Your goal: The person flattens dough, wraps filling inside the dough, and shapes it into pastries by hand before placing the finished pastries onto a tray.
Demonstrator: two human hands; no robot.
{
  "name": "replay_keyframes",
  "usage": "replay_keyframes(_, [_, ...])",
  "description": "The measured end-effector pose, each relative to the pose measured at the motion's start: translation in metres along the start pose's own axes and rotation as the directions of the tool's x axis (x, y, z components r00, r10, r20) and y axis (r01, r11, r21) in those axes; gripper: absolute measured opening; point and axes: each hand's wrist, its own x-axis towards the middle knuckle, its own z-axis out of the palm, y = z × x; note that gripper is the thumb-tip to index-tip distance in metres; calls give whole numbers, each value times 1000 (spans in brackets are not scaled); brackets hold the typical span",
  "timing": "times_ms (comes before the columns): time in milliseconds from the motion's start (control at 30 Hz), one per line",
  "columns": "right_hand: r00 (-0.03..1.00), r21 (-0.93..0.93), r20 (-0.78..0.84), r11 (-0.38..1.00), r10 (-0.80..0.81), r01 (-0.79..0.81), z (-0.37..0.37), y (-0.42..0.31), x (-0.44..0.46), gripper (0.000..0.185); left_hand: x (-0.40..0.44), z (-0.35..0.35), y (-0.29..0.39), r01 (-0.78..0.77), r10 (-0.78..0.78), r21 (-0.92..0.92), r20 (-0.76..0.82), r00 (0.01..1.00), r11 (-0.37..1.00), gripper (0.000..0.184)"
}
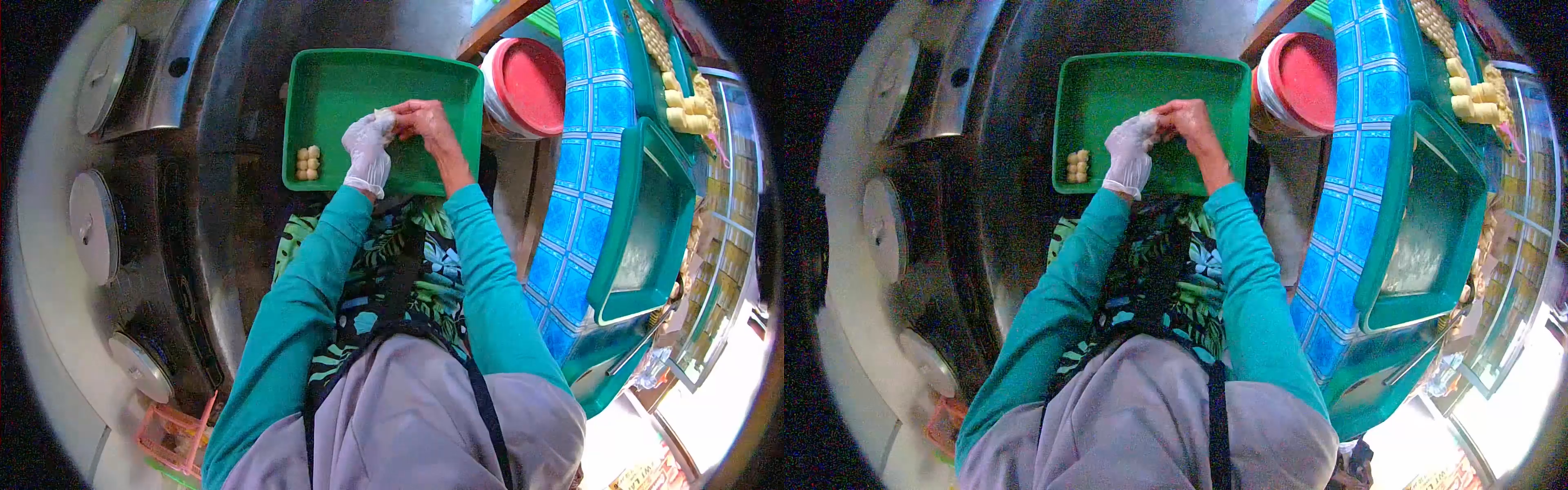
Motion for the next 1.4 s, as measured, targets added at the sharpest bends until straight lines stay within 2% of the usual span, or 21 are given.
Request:
replay_keyframes(200, [996, 12, -33, 996, -83, 84, 9, 0, -18, 23, -5, -6, -1, 1, 0, -70, 17, 1000, 998, 25])
replay_keyframes(267, [989, 30, -44, 989, -143, 145, 15, 0, -31, 22, -10, -11, 1, -12, 21, -80, 116, 993, 997, 26])
replay_keyframes(333, [861, 26, -486, 982, -152, 189, 26, -2, -43, 16, -25, -6, 14, -31, 44, -86, 158, 986, 996, 26])
replay_keyframes(367, [860, 22, -486, 981, -157, 192, 25, 2, -43, 16, -35, -3, 23, -46, 63, -87, 196, 978, 995, 27])
replay_keyframes(433, [967, 453, -234, 891, 100, 17, 21, 15, -44, 17, -54, 1, 38, -21, 38, -72, 240, 970, 997, 28])
replay_keyframes(567, [960, 557, -279, 813, -6, 167, 38, 4, -59, 17, -63, -3, 46, -36, 27, 23, 315, 949, 999, 31])
replay_keyframes(633, [894, 279, -427, 921, -135, 272, 47, -5, -67, 15, -68, -4, 43, -72, 66, 14, 245, 967, 997, 31])
replay_keyframes(667, [895, 276, -424, 921, -141, 276, 50, -6, -70, 15, -69, -1, 41, -100, 97, 7, 176, 980, 995, 31])
replay_keyframes(700, [772, -202, -426, 881, -472, 427, 53, -4, -72, 16, -72, 3, 40, -102, 100, 4, 177, 979, 995, 31])
replay_keyframes(733, [613, -628, -266, 616, -744, 476, 56, -2, -75, 19, -74, 8, 40, -110, 120, -83, 124, 985, 991, 31])
replay_keyframes(767, [587, -764, -162, 477, -794, 434, 57, 0, -79, 25, -76, 11, 39, -118, 131, -167, 70, 989, 979, 33])
replay_keyframes(800, [584, -767, -160, 472, -796, 434, 60, -2, -84, 25, -74, 12, 37, -118, 133, -171, 74, 988, 978, 33])
replay_keyframes(867, [631, -933, -72, 276, -772, 232, 68, -2, -98, 28, -72, 8, 33, -116, 116, -4, 116, 986, 993, 38])
replay_keyframes(1000, [578, -927, -45, 250, -815, 280, 63, -17, -123, 28, -79, -4, 38, -38, 36, -1, 317, 948, 999, 42])
replay_keyframes(1067, [574, -551, -468, 730, -672, 404, 60, -17, -132, 29, -110, 5, 54, 19, 12, -77, 381, 924, 997, 37])
replay_keyframes(1100, [709, -118, -559, 888, -430, 445, 58, -21, -131, 26, -113, 4, 54, 81, -34, -102, 393, 919, 991, 34])
replay_keyframes(1133, [705, -120, -568, 889, -426, 441, 52, -16, -129, 26, -117, 3, 53, 90, -44, -97, 398, 916, 991, 34])
replay_keyframes(1167, [849, 251, -474, 889, -231, 383, 45, -8, -126, 25, -121, 2, 52, 113, -65, -91, 418, 906, 989, 35])
replay_keyframes(1200, [952, 581, -296, 777, -76, 242, 43, -6, -126, 25, -124, 2, 53, 133, -82, -87, 435, 897, 987, 35])
replay_keyframes(1367, [978, 565, -206, 812, -33, 146, 45, -10, -138, 28, -130, -1, 72, 36, -101, 162, 416, 904, 986, 40])
replay_keyframes(1400, [894, 84, -314, 929, -319, 361, 47, -15, -141, 28, -129, -2, 76, -1, -95, 212, 441, 892, 977, 42])
